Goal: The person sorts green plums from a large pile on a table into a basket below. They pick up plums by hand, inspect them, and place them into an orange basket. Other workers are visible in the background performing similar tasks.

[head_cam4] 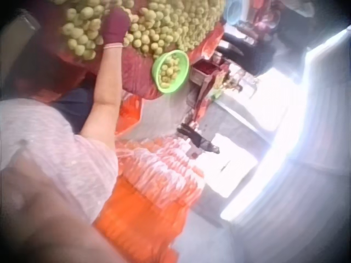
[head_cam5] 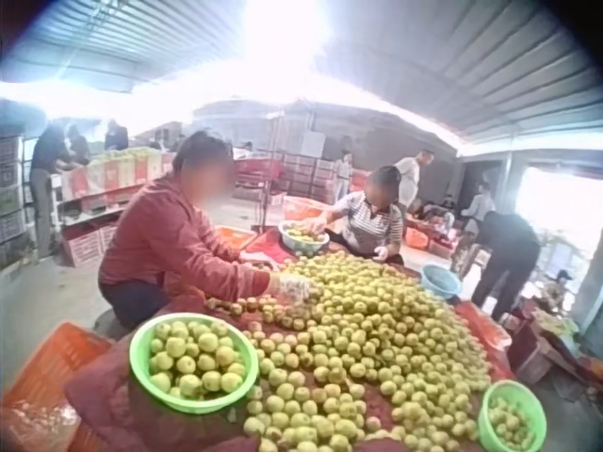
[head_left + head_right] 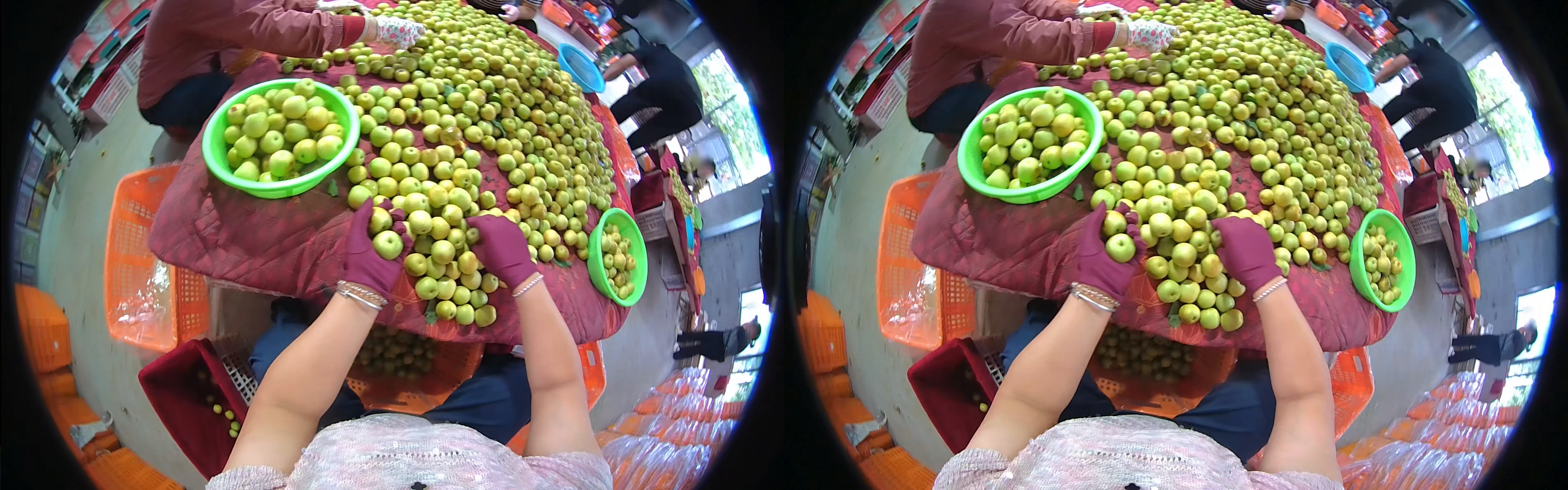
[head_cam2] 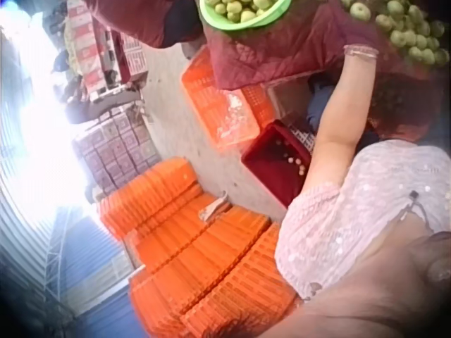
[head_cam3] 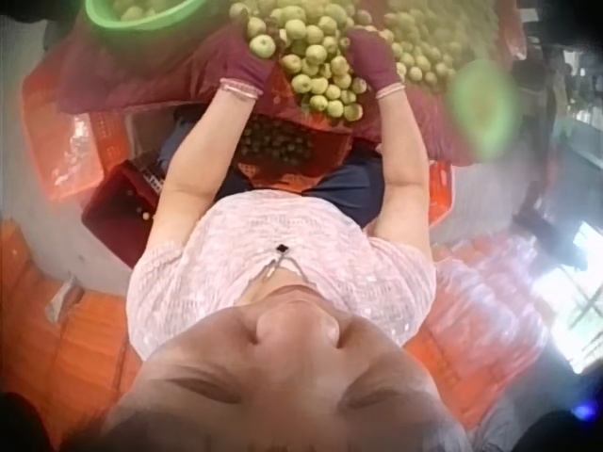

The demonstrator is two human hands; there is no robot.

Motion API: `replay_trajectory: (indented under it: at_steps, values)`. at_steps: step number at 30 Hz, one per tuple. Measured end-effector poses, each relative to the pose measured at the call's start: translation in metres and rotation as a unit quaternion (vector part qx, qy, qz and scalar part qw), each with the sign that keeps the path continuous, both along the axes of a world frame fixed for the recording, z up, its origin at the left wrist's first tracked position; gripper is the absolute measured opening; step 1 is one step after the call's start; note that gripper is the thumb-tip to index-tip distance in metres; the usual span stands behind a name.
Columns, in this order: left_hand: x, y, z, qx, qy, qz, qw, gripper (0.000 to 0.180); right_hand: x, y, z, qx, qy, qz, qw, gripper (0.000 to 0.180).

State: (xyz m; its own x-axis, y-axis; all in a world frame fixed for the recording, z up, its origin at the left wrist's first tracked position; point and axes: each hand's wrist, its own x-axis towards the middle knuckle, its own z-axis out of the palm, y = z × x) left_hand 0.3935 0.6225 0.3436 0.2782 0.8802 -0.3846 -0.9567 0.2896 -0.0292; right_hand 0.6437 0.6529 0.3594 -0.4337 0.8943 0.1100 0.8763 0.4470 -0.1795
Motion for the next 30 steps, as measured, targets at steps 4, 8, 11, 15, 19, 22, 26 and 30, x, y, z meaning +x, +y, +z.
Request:
replay_trajectory:
  at_steps: [4, 8, 11, 15, 19, 22, 26, 30]
  values:
    - [0.013, -0.022, 0.013, 0.028, 0.073, 0.095, 0.992, 0.027, -0.061, -0.013, 0.046, -0.067, 0.262, -0.041, 0.962, 0.038]
    - [0.026, -0.015, -0.041, 0.077, -0.019, 0.064, 0.995, 0.046, -0.162, -0.055, 0.076, -0.167, 0.338, 0.101, 0.921, 0.036]
    - [0.032, -0.021, -0.023, 0.029, 0.016, 0.059, 0.998, 0.035, -0.235, -0.113, 0.07, -0.393, 0.425, 0.242, 0.779, 0.06]
    - [0.015, -0.019, -0.016, 0.034, 0.011, 0.033, 0.999, 0.024, -0.264, -0.131, 0.1, -0.248, 0.444, 0.362, 0.781, 0.07]
    - [-0.007, -0.017, -0.018, -0.021, 0.052, 0.023, 0.998, 0.024, -0.184, -0.064, 0.084, -0.178, 0.441, 0.036, 0.879, 0.042]
    - [0.006, -0.018, 0.014, -0.03, 0.082, 0.017, 0.996, 0.025, -0.062, 0.018, 0.01, 0.041, 0.336, -0.056, 0.939, 0.042]
    - [0.006, -0.019, 0.008, -0.025, 0.073, 0.008, 0.997, 0.026, -0.025, 0.066, -0.013, 0.037, 0.228, -0.045, 0.972, 0.052]
    - [0.007, -0.018, 0.002, -0.004, 0.056, -0.001, 0.998, 0.024, -0.005, 0.099, -0.033, -0.076, 0.228, 0.039, 0.97, 0.056]
